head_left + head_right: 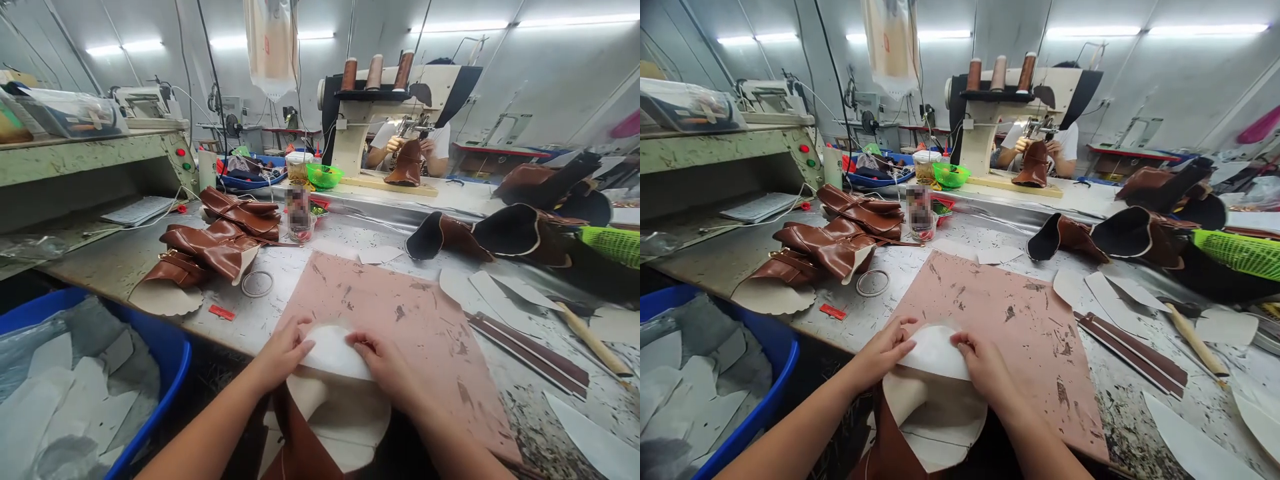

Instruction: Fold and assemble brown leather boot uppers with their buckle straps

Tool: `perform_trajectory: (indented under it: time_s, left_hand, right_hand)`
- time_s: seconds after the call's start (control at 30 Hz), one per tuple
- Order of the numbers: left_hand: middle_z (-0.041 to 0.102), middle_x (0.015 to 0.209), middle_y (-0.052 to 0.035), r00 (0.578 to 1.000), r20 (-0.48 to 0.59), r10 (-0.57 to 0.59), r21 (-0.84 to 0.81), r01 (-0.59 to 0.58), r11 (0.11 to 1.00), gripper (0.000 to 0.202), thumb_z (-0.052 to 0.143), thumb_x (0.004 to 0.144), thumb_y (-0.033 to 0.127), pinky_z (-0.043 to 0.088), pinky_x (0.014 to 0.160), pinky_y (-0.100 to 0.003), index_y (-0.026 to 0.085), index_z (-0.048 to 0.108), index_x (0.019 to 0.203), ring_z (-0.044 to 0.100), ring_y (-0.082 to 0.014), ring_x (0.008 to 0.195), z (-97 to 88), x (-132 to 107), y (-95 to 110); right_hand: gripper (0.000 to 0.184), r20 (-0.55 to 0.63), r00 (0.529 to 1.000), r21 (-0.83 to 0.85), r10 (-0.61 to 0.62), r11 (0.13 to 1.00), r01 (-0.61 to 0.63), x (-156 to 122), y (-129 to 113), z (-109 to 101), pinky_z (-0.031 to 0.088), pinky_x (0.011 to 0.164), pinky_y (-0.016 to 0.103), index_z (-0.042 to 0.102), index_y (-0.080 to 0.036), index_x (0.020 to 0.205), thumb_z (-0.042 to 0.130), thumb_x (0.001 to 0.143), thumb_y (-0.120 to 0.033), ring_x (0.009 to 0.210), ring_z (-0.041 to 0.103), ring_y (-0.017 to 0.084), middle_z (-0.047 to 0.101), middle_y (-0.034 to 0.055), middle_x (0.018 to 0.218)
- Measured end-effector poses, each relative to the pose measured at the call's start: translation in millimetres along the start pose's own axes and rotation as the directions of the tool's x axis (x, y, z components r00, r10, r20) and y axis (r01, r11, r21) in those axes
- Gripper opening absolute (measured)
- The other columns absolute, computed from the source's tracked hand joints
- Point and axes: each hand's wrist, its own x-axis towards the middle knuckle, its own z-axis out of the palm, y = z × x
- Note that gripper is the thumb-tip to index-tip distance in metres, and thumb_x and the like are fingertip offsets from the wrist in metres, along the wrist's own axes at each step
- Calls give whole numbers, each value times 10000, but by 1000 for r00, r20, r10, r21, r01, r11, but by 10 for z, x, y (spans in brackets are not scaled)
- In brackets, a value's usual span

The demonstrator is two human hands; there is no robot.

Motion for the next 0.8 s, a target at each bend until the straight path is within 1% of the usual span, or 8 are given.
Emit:
perform_trajectory:
  time_s: [0.07, 0.13, 0.27, 0.4, 0.5, 0.63, 0.7, 0.8]
  left_hand:
    - [550, 683, 8, 999, -47, -26, 35, 27, 999, 343, 451, 773, 240, 434, 641, -266, 140, 568, 1080, 512, -149, 637, 47, 16, -24]
    - [589, 724, -8, 999, -50, -4, 38, 6, 999, 306, 473, 756, 214, 438, 652, -260, 153, 625, 1016, 517, -143, 649, 87, 20, -11]
    - [648, 778, -27, 997, -72, 38, 36, -35, 999, 330, 469, 782, 238, 459, 657, -269, 157, 643, 1050, 533, -140, 630, 119, 9, 27]
    - [675, 840, -44, 993, -101, 58, 66, -52, 996, 328, 468, 793, 233, 476, 685, -279, 161, 646, 1060, 574, -155, 686, 125, 23, -3]
    - [680, 920, -66, 995, -83, 49, 105, -41, 994, 341, 462, 808, 219, 481, 719, -293, 152, 631, 1096, 595, -172, 762, 123, 52, -7]
    - [663, 941, -78, 997, -54, 49, 275, -32, 961, 350, 421, 833, 167, 473, 784, -313, 150, 615, 1124, 596, -189, 842, 118, 84, 90]
    - [643, 916, -77, 998, -38, 39, 435, -19, 900, 344, 408, 846, 167, 473, 773, -336, 174, 616, 1120, 592, -203, 830, 118, 83, 157]
    - [589, 947, -87, 996, 8, 89, 638, -73, 766, 258, 479, 831, 220, 462, 761, -368, 197, 653, 1020, 563, -239, 869, 134, 61, 217]
  right_hand:
    - [273, 24, 1000, -5, -5, 1000, 6, -35, 17, -67, 460, 767, 361, 648, -184, 884, 476, 703, -292, 819, 587, 212, 658, 54, 884]
    - [317, 35, 999, -12, -11, 1000, 11, -74, 38, -122, 476, 707, 339, 647, -185, 936, 488, 672, -257, 748, 587, 195, 645, 36, 810]
    - [318, 8, 999, -28, -36, 999, 36, -131, 86, -170, 486, 638, 317, 639, -186, 945, 460, 697, -277, 678, 574, 179, 621, 24, 741]
    - [300, -5, 997, -60, -81, 995, 81, -125, 80, -176, 496, 701, 331, 637, -189, 930, 448, 712, -272, 760, 594, 191, 655, 53, 882]
    - [310, 4, 994, -97, -111, 989, 111, -104, 48, -170, 492, 775, 340, 637, -181, 943, 428, 723, -246, 863, 603, 203, 653, 74, 980]
    - [314, 36, 987, -189, -157, 969, 162, -122, 1, -124, 474, 838, 373, 653, -172, 967, 431, 749, -212, 937, 590, 229, 627, 99, 1017]
    - [314, 62, 982, -369, -181, 910, 191, -148, -15, -107, 484, 809, 407, 660, -173, 998, 424, 794, -213, 919, 590, 248, 588, 127, 1071]
    - [280, 85, 963, -675, -256, 696, 244, -160, -32, -130, 473, 819, 460, 665, -224, 1023, 455, 838, -237, 970, 559, 283, 535, 139, 1167]
